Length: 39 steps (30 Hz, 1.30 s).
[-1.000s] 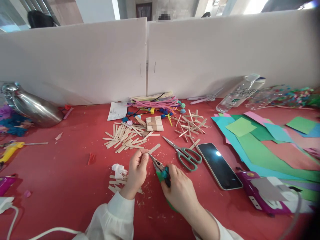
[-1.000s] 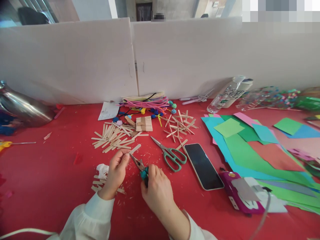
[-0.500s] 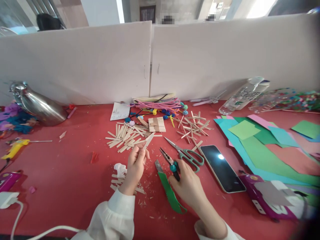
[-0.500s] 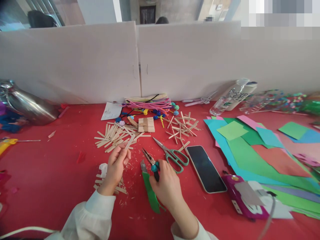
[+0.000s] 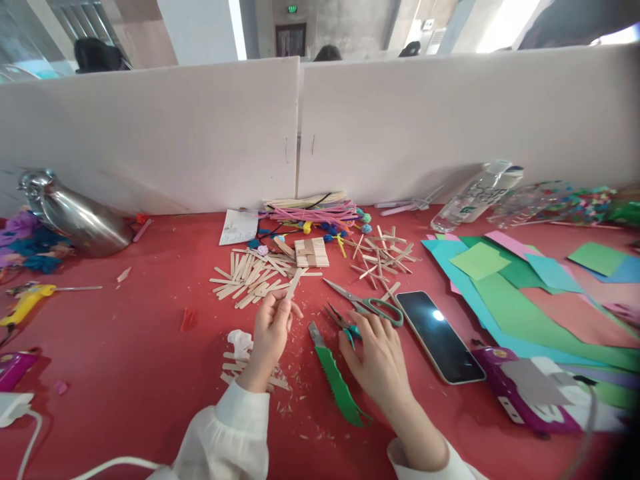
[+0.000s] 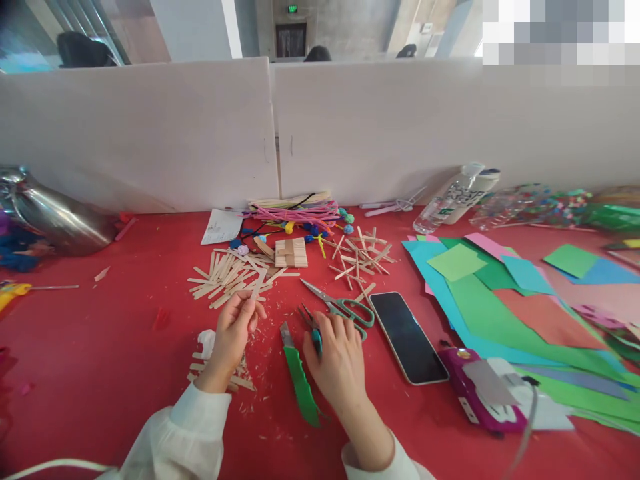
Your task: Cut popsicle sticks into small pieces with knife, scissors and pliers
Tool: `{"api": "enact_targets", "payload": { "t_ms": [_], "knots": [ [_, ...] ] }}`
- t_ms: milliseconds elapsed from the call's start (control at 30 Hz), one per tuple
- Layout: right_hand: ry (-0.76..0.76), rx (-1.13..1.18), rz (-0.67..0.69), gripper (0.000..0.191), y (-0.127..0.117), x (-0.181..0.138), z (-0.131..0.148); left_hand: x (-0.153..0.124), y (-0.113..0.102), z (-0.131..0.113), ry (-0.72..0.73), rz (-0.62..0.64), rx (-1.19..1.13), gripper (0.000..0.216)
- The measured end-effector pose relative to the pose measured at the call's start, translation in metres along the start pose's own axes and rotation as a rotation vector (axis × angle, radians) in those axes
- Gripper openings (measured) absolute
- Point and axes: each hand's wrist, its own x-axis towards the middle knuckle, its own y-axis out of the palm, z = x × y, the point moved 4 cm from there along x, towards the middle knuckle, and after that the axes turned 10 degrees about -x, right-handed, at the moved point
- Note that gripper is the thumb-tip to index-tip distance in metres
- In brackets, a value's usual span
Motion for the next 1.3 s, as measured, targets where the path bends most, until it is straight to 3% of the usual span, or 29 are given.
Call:
{"api": "enact_targets", "payload": {
  "t_ms": [133, 267, 400, 667, 833, 1100, 1300],
  "knots": [
    [-0.134, 0.110, 0.098, 0.033, 0.010, -0.006, 0.019, 0.000, -0.001, 0.003, 0.005, 0.013, 0.024, 0.033],
    [-0.137, 0.219, 0.182, 0.037, 0.024, -0.012, 0.027, 0.001, -0.002, 0.006, 0.019, 0.021, 0.053, 0.033],
    [-0.049, 0.422, 0.191, 0.035, 0.030, -0.008, 0.019, 0.004, -0.006, 0.007, 0.039, 0.007, 0.076, 0.034],
    [0.205, 1.038, 0.112, 0.026, 0.043, 0.018, -0.016, 0.008, -0.016, -0.008, 0.084, -0.014, 0.106, 0.038],
    [0.375, 1.316, 0.108, 0.030, 0.054, 0.021, -0.020, -0.003, -0.017, 0.003, 0.089, 0.005, 0.123, 0.037],
    [0.462, 1.533, 0.101, 0.031, 0.049, 0.014, -0.010, -0.026, -0.021, 0.033, 0.094, 0.038, 0.222, 0.024],
    [0.438, 1.591, -0.009, 0.031, 0.052, 0.001, -0.010, -0.037, -0.031, 0.038, 0.179, 0.017, 0.314, 0.029]
  ]
}}
